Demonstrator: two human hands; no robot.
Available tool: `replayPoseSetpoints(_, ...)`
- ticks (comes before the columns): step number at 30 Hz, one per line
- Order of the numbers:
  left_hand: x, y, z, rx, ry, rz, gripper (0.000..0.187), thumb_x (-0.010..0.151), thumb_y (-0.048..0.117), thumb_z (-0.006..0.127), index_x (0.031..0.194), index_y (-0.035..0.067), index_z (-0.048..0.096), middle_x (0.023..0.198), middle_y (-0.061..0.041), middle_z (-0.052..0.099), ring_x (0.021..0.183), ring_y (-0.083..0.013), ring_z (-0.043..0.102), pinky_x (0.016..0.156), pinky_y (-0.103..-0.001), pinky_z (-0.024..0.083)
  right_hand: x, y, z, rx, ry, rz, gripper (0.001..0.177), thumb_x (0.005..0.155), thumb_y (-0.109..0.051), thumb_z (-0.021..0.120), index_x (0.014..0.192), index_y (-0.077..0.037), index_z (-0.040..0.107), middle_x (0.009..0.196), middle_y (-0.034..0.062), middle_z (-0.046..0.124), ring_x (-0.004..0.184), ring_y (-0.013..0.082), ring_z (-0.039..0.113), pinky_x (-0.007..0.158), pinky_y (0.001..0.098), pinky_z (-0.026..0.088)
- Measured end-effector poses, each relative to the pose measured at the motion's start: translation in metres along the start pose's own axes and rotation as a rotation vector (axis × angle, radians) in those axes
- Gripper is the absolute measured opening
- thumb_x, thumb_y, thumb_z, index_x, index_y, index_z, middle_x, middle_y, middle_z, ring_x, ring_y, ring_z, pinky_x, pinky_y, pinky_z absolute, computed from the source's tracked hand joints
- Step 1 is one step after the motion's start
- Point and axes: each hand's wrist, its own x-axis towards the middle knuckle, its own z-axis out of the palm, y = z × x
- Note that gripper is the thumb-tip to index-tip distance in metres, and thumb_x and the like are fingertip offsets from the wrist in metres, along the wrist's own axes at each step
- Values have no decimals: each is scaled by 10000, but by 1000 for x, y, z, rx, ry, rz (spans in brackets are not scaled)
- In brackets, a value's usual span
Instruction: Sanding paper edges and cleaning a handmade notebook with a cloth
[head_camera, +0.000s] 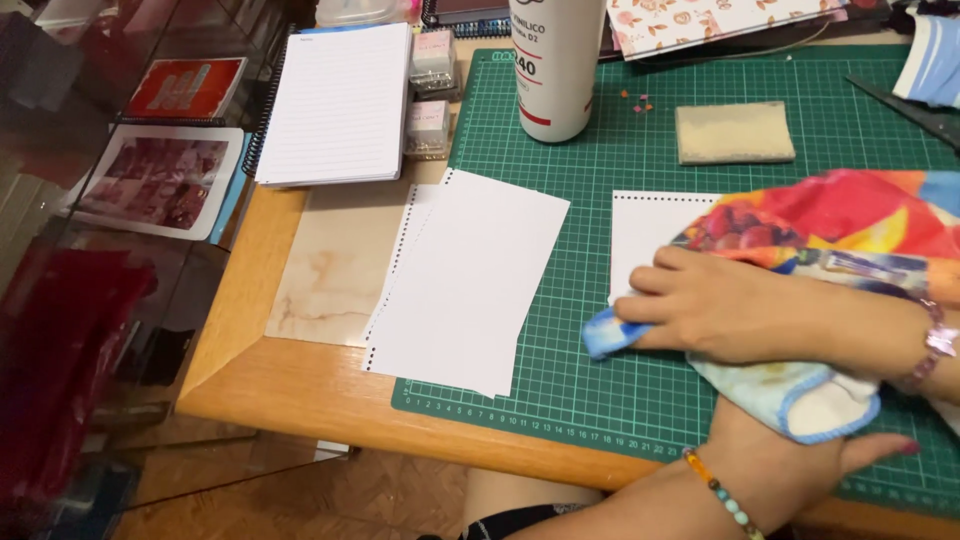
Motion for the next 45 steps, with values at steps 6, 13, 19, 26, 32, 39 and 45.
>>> replayPoseSetpoints(6,7,7,-32,-153,15,-81,780,867,604,346,1422,92,541,1536,-166,578,1568,-377,408,1359,-511,160,-30,8,-37,431,293,322,435,1024,-227,359,1328,-126,653,1214,78,653,979,260,547,841,428,431)
replayPoseSetpoints(13,17,4,-43,14,-21,23,627,844,398,482,1362,63,588,1445,-213,584,1429,-430,421,1276,-519,247,-81,8,-35,801,272,576,400,966,-123,520,1326,-91,693,1355,115,617,1264,256,599,1072,398,450)
replayPoseSetpoints(19,1,-3,-99,-240,-143,72,260,765,-79,546,1020,-125,566,1047,-304,554,946,-512,535,778,-572,440,-115,17,1,1106,456,896,482,843,25,666,1309,-90,718,1487,87,571,1428,206,493,1226,349,292)
replayPoseSetpoints(26,11,-40,-148,-524,63,-242,228,940,54,722,1148,140,682,937,-12,692,640,-105,609,709,-250,551,-100,8,-12,1480,653,1114,672,695,201,683,1345,35,651,1461,116,650,1234,244,641,1115,384,476)
replayPoseSetpoints(32,39,-50,-158,-359,129,-183,243,964,226,668,1185,125,650,984,-33,657,784,-157,649,776,-306,540,-77,-2,-38,1600,769,1114,793,669,257,589,1435,51,566,1337,215,672,1166,362,659,1020,473,508)
replayPoseSetpoints(39,65,-68,-148,-237,143,-123,243,932,316,664,1046,115,591,1087,-64,550,992,-244,611,818,-381,513,-63,2,-48,1676,741,1099,945,725,123,636,1620,-105,437,1184,153,708,931,265,693,781,371,565)
replayPoseSetpoints(45,67,-85,-138,-281,131,-169,231,960,322,600,831,130,604,807,-27,626,813,-227,582,770,-365,448,-51,9,-38,1047,708,1357,685,721,62,755,1345,-42,491,1285,117,538,1093,203,590,888,331,544)
